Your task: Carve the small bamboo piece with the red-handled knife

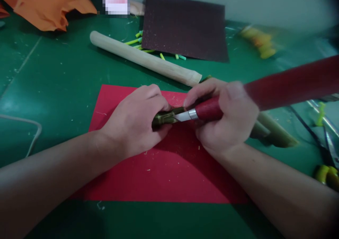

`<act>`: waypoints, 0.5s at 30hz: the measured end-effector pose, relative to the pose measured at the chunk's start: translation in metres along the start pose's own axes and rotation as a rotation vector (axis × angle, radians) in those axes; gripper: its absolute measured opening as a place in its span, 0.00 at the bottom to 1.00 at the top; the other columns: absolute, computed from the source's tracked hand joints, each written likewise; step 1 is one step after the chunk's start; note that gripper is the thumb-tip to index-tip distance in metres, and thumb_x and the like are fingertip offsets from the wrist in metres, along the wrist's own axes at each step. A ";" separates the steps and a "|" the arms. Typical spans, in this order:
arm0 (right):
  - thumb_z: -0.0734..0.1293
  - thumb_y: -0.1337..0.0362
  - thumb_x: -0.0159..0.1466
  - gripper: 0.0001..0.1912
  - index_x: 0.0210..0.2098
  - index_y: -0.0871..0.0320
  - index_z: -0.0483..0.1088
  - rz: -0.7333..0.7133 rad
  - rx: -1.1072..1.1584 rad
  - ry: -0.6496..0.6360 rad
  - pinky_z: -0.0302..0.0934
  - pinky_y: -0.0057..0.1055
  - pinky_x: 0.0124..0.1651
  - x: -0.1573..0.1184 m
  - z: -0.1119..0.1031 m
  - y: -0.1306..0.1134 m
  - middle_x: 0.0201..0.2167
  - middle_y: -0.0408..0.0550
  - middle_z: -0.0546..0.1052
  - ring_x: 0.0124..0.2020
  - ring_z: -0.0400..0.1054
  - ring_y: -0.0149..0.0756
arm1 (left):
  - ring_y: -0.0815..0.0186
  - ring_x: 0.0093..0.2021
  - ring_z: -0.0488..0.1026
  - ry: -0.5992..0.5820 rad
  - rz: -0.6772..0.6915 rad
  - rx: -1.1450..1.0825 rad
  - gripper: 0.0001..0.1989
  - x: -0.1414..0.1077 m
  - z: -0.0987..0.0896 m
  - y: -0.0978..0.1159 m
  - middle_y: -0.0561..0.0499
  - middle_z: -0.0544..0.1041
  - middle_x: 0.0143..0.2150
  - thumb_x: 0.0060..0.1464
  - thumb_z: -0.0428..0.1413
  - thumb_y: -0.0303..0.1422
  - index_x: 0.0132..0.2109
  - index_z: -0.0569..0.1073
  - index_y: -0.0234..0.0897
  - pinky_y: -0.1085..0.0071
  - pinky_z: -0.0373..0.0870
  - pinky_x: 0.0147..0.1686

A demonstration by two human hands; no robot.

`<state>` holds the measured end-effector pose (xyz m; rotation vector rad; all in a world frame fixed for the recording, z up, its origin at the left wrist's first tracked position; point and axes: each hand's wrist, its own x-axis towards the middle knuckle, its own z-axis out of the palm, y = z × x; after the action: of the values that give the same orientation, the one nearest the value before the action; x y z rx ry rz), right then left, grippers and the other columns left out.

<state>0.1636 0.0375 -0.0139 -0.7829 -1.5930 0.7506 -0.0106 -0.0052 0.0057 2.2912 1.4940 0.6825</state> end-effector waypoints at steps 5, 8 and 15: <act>0.63 0.55 0.72 0.21 0.23 0.51 0.73 0.003 -0.019 0.036 0.63 0.35 0.29 -0.002 0.001 -0.007 0.23 0.46 0.74 0.26 0.66 0.36 | 0.59 0.41 0.72 -0.001 0.005 -0.018 0.04 -0.001 0.000 0.000 0.47 0.74 0.38 0.57 0.61 0.31 0.40 0.78 0.36 0.63 0.68 0.36; 0.65 0.55 0.71 0.19 0.25 0.52 0.74 0.007 0.010 0.042 0.61 0.34 0.28 -0.004 0.000 -0.008 0.23 0.44 0.73 0.24 0.64 0.34 | 0.58 0.42 0.72 -0.002 0.005 -0.019 0.05 -0.001 0.001 0.000 0.47 0.74 0.39 0.57 0.61 0.31 0.40 0.78 0.36 0.63 0.68 0.37; 0.67 0.56 0.69 0.15 0.28 0.51 0.77 -0.020 0.026 0.066 0.61 0.32 0.27 -0.004 -0.004 -0.004 0.25 0.43 0.73 0.25 0.65 0.34 | 0.59 0.41 0.72 0.003 0.015 -0.015 0.05 0.000 0.001 0.000 0.48 0.74 0.38 0.56 0.62 0.31 0.39 0.78 0.35 0.63 0.68 0.37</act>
<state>0.1678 0.0324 -0.0124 -0.7640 -1.5272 0.7231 -0.0104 -0.0050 0.0050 2.2935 1.4700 0.6987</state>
